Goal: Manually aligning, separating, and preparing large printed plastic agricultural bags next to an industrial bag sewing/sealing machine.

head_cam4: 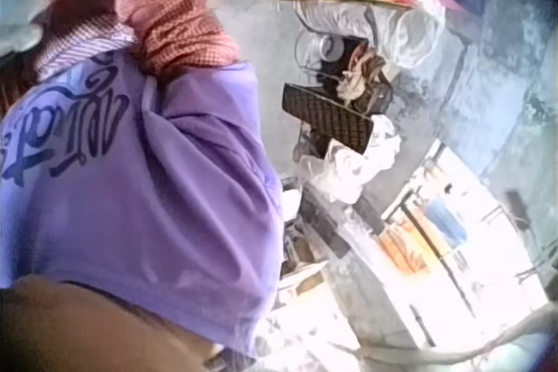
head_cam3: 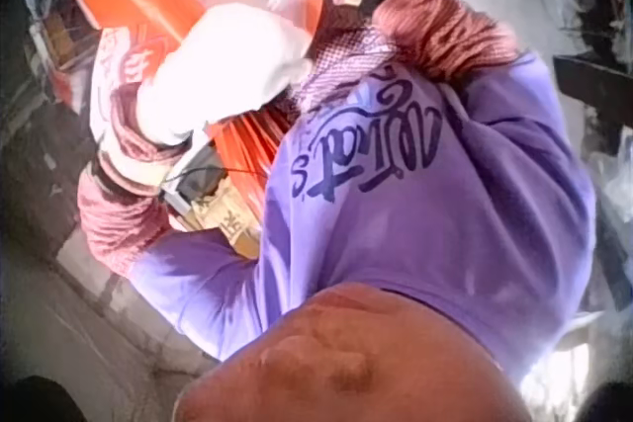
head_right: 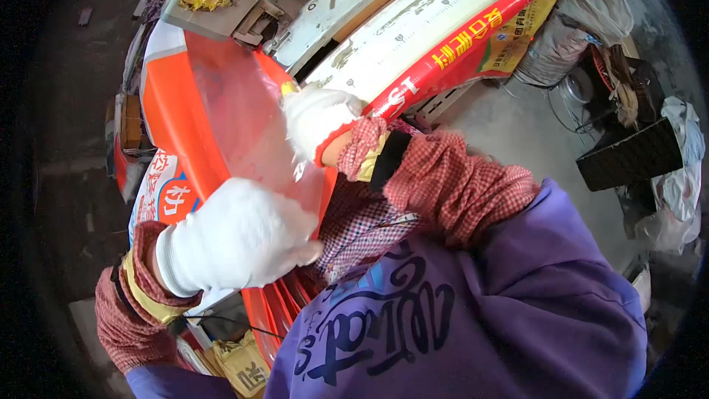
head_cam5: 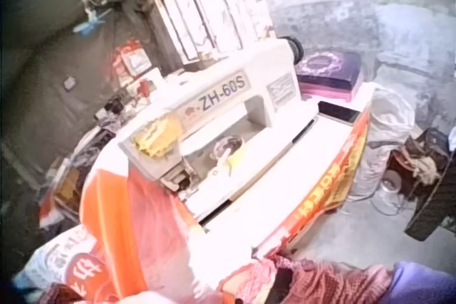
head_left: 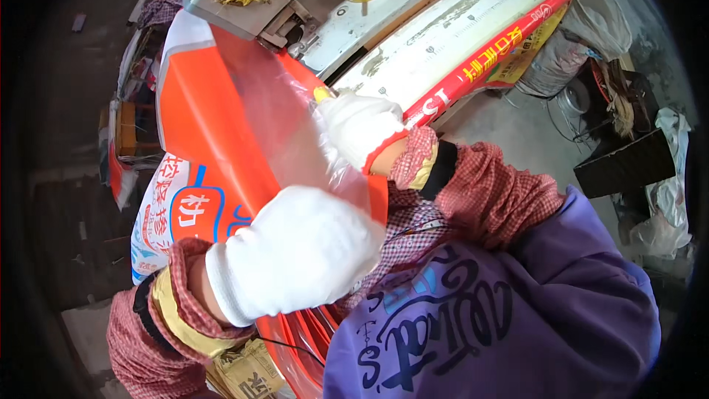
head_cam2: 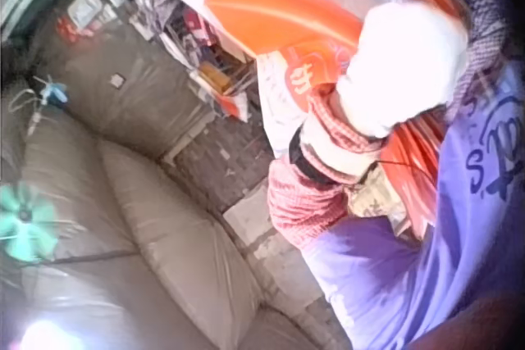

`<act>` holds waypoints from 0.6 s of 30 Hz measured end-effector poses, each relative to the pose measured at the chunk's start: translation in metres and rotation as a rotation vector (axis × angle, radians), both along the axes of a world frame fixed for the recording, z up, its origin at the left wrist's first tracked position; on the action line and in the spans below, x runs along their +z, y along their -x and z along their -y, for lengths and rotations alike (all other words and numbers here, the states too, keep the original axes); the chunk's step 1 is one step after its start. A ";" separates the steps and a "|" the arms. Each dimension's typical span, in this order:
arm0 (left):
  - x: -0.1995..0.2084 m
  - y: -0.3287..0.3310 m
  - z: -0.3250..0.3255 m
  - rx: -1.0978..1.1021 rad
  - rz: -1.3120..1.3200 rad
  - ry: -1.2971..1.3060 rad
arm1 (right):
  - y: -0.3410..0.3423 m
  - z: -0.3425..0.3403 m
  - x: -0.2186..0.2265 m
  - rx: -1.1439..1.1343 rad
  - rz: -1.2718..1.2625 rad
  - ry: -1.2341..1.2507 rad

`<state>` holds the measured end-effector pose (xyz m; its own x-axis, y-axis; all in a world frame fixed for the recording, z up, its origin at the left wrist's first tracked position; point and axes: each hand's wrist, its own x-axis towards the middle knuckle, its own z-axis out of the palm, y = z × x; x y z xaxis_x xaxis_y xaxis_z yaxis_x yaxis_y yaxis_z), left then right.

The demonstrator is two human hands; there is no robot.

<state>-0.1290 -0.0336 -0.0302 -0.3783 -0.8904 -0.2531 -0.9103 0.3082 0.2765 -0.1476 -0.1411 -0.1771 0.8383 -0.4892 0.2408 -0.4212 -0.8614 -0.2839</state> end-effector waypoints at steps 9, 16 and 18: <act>-0.025 -0.034 0.051 0.178 0.442 -0.220 | -0.046 0.031 0.033 0.117 -0.059 -0.572; -0.071 -0.129 0.071 0.387 0.572 0.082 | -0.029 0.054 0.009 0.063 0.214 -1.930; -0.101 -0.190 0.063 0.560 0.326 0.295 | -0.014 0.055 0.015 0.099 0.079 -1.906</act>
<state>0.0610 -0.0962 -0.1316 0.2099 -0.9777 0.0060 -0.9759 -0.2098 -0.0597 -0.1333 -0.1963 -0.1623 0.8914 -0.0709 -0.4476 -0.3375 0.5553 -0.7601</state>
